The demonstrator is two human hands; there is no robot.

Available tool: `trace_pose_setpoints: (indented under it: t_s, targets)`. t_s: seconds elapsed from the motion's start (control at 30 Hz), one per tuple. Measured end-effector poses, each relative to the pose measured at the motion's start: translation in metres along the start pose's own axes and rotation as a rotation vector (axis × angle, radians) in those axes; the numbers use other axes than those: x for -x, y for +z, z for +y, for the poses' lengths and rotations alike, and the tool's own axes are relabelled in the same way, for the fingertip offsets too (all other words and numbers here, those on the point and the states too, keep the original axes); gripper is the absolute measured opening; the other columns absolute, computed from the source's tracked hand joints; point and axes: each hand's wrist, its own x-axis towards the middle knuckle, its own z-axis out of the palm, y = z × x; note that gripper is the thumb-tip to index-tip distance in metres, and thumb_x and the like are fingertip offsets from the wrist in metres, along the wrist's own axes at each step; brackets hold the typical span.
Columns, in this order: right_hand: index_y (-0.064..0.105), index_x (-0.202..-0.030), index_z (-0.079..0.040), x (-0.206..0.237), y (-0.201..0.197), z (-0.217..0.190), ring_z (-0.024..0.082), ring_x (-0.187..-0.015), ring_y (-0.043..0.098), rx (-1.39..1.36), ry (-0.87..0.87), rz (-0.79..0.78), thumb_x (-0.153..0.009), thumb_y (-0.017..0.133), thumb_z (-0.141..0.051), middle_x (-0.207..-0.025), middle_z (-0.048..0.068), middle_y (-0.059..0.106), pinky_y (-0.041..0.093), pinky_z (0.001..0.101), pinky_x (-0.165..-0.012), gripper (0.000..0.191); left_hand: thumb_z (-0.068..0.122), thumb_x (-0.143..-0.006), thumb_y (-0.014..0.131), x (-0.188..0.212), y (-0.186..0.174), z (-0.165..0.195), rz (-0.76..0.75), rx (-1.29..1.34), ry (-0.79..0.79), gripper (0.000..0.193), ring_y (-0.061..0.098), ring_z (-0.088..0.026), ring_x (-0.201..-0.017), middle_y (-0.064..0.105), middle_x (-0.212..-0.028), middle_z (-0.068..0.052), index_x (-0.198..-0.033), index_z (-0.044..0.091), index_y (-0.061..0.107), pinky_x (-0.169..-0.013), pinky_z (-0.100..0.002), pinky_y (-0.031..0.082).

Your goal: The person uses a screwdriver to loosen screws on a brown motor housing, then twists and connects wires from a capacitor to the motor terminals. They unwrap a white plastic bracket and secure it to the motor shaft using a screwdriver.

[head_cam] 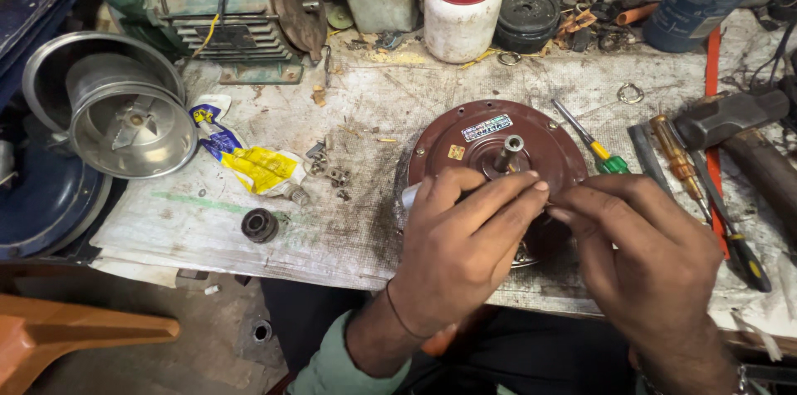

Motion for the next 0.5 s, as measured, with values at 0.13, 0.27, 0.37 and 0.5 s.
trace_pose_setpoints:
  t_s: [0.13, 0.27, 0.37, 0.5]
  targets:
    - [0.074, -0.105, -0.002, -0.001, -0.002, -0.004, 0.019, -0.089, 0.071, -0.121, 0.059, 0.029, -0.086, 0.082, -0.001, -0.098, 0.010, 0.071, 0.056, 0.0299, -0.075, 0.021, 0.014, -0.096, 0.079, 0.003, 0.007, -0.003, 0.018, 0.007, -0.005, 0.025, 0.059, -0.018, -0.102, 0.072, -0.123, 0.002, -0.120, 0.008, 0.074, -0.089, -0.035, 0.040]
    - [0.074, -0.102, 0.001, -0.001, 0.001, -0.006, 0.019, -0.088, 0.071, -0.158, 0.107, 0.050, -0.086, 0.081, 0.000, -0.097, 0.012, 0.071, 0.055, 0.0285, -0.075, 0.017, 0.015, -0.097, 0.080, 0.005, 0.010, -0.003, 0.070, -0.032, 0.010, 0.023, 0.059, -0.016, -0.103, 0.073, -0.119, 0.003, -0.118, 0.009, 0.075, -0.097, -0.038, 0.039]
    - [0.075, -0.101, 0.001, 0.000, 0.002, -0.003, 0.017, -0.083, 0.070, -0.206, 0.187, 0.004, -0.088, 0.080, -0.002, -0.096, 0.010, 0.072, 0.053, 0.0264, -0.072, 0.014, 0.015, -0.097, 0.080, 0.006, 0.011, -0.004, 0.068, -0.040, 0.009, 0.022, 0.060, -0.015, -0.102, 0.073, -0.119, 0.004, -0.118, 0.009, 0.075, -0.098, -0.039, 0.038]
    - [0.072, -0.103, 0.001, 0.002, 0.006, 0.005, 0.012, -0.087, 0.068, -0.371, 0.233, -0.034, -0.092, 0.075, -0.005, -0.099, 0.008, 0.071, 0.054, 0.0243, -0.079, 0.013, 0.015, -0.097, 0.080, 0.006, 0.014, -0.004, 0.070, -0.052, 0.010, 0.021, 0.059, -0.014, -0.100, 0.073, -0.117, 0.004, -0.117, 0.009, 0.075, -0.097, -0.040, 0.038]
